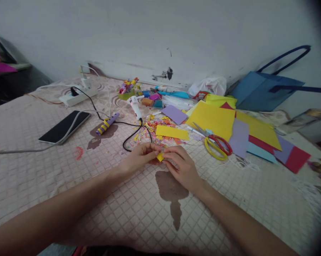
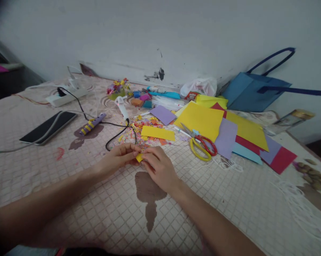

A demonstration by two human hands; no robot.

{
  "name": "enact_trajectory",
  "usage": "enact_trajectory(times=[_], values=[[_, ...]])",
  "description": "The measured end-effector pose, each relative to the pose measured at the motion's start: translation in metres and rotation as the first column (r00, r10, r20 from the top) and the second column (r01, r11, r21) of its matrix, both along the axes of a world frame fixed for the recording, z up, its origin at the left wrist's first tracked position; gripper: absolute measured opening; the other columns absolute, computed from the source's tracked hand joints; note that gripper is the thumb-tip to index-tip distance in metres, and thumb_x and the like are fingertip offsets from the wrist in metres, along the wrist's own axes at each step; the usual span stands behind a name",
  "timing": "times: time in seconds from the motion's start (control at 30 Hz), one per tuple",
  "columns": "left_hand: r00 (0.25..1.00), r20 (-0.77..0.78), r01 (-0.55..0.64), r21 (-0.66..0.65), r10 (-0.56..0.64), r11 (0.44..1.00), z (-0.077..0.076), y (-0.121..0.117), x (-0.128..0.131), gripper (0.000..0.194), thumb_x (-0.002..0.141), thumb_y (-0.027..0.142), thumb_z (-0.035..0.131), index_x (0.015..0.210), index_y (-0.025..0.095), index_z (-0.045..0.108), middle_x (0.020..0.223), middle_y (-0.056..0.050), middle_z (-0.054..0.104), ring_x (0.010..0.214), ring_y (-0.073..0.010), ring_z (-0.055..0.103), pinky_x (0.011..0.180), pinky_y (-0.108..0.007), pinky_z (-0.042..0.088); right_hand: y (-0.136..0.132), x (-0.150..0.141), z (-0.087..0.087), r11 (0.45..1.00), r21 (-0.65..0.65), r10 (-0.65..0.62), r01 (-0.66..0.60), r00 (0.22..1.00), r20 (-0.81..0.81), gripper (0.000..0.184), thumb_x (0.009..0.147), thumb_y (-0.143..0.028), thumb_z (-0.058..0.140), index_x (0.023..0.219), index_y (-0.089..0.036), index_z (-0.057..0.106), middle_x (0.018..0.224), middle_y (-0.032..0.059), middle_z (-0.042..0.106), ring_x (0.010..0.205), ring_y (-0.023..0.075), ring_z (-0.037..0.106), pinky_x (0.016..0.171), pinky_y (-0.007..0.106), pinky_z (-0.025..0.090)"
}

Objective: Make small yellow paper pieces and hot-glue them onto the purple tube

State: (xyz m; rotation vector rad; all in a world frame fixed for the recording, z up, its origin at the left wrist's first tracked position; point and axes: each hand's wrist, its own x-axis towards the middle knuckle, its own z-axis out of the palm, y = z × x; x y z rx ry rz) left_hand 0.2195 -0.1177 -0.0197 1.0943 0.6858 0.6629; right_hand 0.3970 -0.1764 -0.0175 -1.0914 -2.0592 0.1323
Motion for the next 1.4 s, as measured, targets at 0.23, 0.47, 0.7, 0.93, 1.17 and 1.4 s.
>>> enact_trajectory(times=[0.23, 0.47, 0.7, 0.93, 1.17, 1.4], values=[[0.999, -0.032, -0.004, 0.031, 0.005, 1.0, 0.0041, 0.0005, -0.0005, 0.026, 0.071, 0.028, 0.071, 0.087, 0.013, 0.059, 0.078, 0.0, 0.063, 0.07, -0.0101, 0.061, 0.067, -0.024, 0.049, 0.002, -0.0021, 0.0005, 0.998, 0.055, 0.032, -0.034, 0.998, 0.046, 0.018, 0.086, -0.012, 0.052, 0.099, -0.023, 0.058, 0.099, 0.0068, 0.06, 0.093, 0.0201, 0.055, 0.08, 0.037, 0.05], [0.995, -0.101, 0.001, 0.113, 0.01, 0.994, 0.0059, -0.0012, -0.0002, 0.025, 0.074, 0.033, 0.067, 0.086, 0.013, 0.059, 0.079, -0.001, 0.062, 0.072, -0.011, 0.06, 0.068, -0.024, 0.05, -0.0009, -0.003, 0.001, 0.997, -0.077, 0.013, -0.018, 0.998, -0.064, 0.017, 0.088, -0.014, 0.05, 0.096, -0.024, 0.06, 0.096, 0.0064, 0.059, 0.092, 0.0195, 0.056, 0.079, 0.036, 0.049], [0.995, -0.081, 0.073, 0.223, -0.056, 0.972, 0.0032, -0.0021, 0.0006, 0.027, 0.076, 0.036, 0.066, 0.086, 0.012, 0.058, 0.082, -0.003, 0.062, 0.076, -0.0129, 0.06, 0.073, -0.027, 0.05, 0.0006, -0.0064, 0.0013, 0.951, -0.307, -0.079, -0.017, 0.952, -0.296, 0.011, 0.082, -0.014, 0.053, 0.085, -0.022, 0.059, 0.087, 0.0037, 0.06, 0.083, 0.0175, 0.058, 0.072, 0.031, 0.049], [0.991, -0.108, 0.107, 0.326, -0.075, 0.939, 0.003, -0.0034, 0.0016, 0.024, 0.076, 0.029, 0.067, 0.09, 0.011, 0.058, 0.089, -0.008, 0.066, 0.084, -0.0165, 0.062, 0.078, -0.031, 0.048, 0.0018, -0.0068, -0.0015, 0.856, -0.512, -0.176, -0.08, 0.884, -0.433, 0.007, 0.079, -0.016, 0.056, 0.085, -0.02, 0.058, 0.083, 0.0017, 0.06, 0.075, 0.0151, 0.058, 0.068, 0.028, 0.047], [0.988, -0.148, 0.097, 0.4, -0.04, 0.911, 0.007, -0.0061, 0.0017, 0.017, 0.078, 0.026, 0.063, 0.086, 0.012, 0.058, 0.086, -0.006, 0.064, 0.081, -0.0154, 0.061, 0.078, -0.031, 0.048, 0.0034, -0.0045, -0.0064, 0.82, -0.557, -0.219, -0.136, 0.824, -0.523, 0.007, 0.078, -0.021, 0.059, 0.085, -0.02, 0.056, 0.081, 0.0005, 0.059, 0.074, 0.0141, 0.056, 0.067, 0.028, 0.046], [0.985, -0.169, 0.084, 0.38, -0.02, 0.921, 0.0079, -0.0087, 0.0017, 0.02, 0.075, 0.029, 0.067, 0.083, 0.014, 0.056, 0.08, -0.003, 0.063, 0.074, -0.0131, 0.06, 0.07, -0.027, 0.048, 0.0013, -0.0093, -0.0036, 0.838, -0.538, -0.242, -0.093, 0.82, -0.519, 0.005, 0.076, -0.02, 0.058, 0.08, -0.02, 0.056, 0.078, 0.0008, 0.059, 0.071, 0.0144, 0.056, 0.066, 0.028, 0.047]])
